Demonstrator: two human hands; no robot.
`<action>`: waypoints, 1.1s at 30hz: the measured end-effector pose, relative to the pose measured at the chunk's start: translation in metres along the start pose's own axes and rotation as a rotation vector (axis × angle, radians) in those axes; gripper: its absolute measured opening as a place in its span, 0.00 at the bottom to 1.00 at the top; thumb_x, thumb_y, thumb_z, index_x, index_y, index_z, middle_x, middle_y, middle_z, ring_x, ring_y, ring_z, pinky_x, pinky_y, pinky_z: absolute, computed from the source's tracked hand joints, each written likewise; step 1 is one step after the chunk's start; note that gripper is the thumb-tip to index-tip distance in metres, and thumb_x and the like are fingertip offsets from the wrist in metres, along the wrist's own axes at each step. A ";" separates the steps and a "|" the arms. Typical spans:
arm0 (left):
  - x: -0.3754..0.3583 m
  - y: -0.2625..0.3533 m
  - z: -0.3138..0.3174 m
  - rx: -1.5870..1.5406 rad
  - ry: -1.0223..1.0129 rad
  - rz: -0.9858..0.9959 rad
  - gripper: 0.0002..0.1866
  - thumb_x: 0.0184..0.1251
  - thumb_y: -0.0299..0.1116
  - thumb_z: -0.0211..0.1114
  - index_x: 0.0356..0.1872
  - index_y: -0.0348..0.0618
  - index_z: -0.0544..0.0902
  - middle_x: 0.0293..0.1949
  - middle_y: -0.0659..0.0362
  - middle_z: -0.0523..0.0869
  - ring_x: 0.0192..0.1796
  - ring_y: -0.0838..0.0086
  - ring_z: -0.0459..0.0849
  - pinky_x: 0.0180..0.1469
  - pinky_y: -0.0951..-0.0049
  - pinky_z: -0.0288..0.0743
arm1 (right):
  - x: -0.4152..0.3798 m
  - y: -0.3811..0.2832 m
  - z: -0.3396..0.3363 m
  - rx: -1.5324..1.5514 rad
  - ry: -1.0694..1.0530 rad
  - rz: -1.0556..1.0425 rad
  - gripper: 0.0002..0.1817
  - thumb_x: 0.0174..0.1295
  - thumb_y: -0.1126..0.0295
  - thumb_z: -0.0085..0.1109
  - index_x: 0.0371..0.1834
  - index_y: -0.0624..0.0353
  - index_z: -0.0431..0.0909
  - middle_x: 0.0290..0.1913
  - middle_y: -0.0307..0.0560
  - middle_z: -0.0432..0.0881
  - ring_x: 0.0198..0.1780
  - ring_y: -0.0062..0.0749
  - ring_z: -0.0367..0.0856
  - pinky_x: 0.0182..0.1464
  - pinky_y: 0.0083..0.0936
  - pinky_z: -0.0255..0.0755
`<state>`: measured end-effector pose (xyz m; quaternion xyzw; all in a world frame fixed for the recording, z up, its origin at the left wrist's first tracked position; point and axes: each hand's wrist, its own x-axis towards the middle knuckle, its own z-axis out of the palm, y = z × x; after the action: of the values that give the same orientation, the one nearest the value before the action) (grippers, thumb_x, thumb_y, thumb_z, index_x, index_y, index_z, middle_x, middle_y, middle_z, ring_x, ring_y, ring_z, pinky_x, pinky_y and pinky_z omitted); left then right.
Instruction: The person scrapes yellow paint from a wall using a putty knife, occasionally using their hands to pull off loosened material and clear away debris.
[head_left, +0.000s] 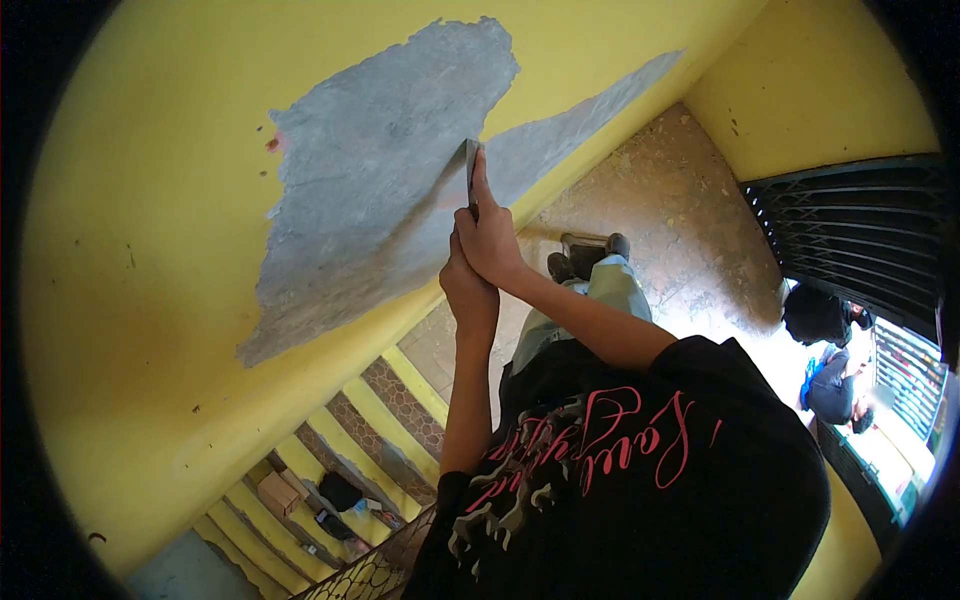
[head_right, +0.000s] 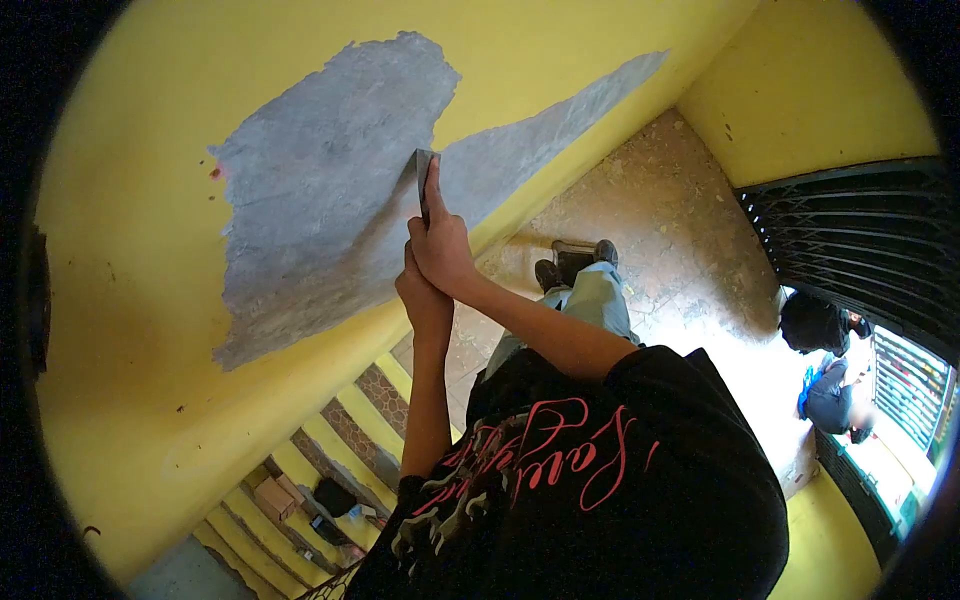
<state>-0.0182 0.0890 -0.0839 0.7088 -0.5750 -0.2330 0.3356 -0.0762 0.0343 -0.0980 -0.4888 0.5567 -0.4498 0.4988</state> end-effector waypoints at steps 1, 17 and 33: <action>0.000 0.001 0.000 -0.002 0.008 0.007 0.17 0.63 0.29 0.60 0.52 0.37 0.76 0.34 0.39 0.85 0.38 0.45 0.85 0.36 0.57 0.76 | 0.000 0.000 -0.001 0.024 0.011 -0.007 0.47 0.59 0.75 0.49 0.78 0.51 0.32 0.23 0.67 0.78 0.25 0.65 0.78 0.32 0.48 0.71; 0.001 0.004 -0.002 0.123 -0.052 -0.045 0.17 0.64 0.30 0.60 0.53 0.38 0.75 0.33 0.40 0.84 0.37 0.44 0.84 0.35 0.53 0.75 | -0.001 -0.006 -0.008 0.062 0.006 -0.031 0.46 0.58 0.76 0.48 0.77 0.60 0.32 0.21 0.65 0.77 0.22 0.61 0.77 0.28 0.44 0.69; -0.005 0.000 0.000 0.022 0.012 -0.092 0.16 0.63 0.31 0.61 0.51 0.40 0.75 0.33 0.41 0.85 0.38 0.43 0.84 0.36 0.54 0.75 | -0.004 -0.006 -0.001 0.041 0.003 -0.004 0.47 0.56 0.76 0.48 0.77 0.56 0.33 0.22 0.65 0.76 0.22 0.57 0.77 0.29 0.41 0.71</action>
<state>-0.0198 0.0942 -0.0840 0.7396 -0.5423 -0.2374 0.3202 -0.0770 0.0379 -0.0915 -0.4789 0.5472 -0.4627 0.5071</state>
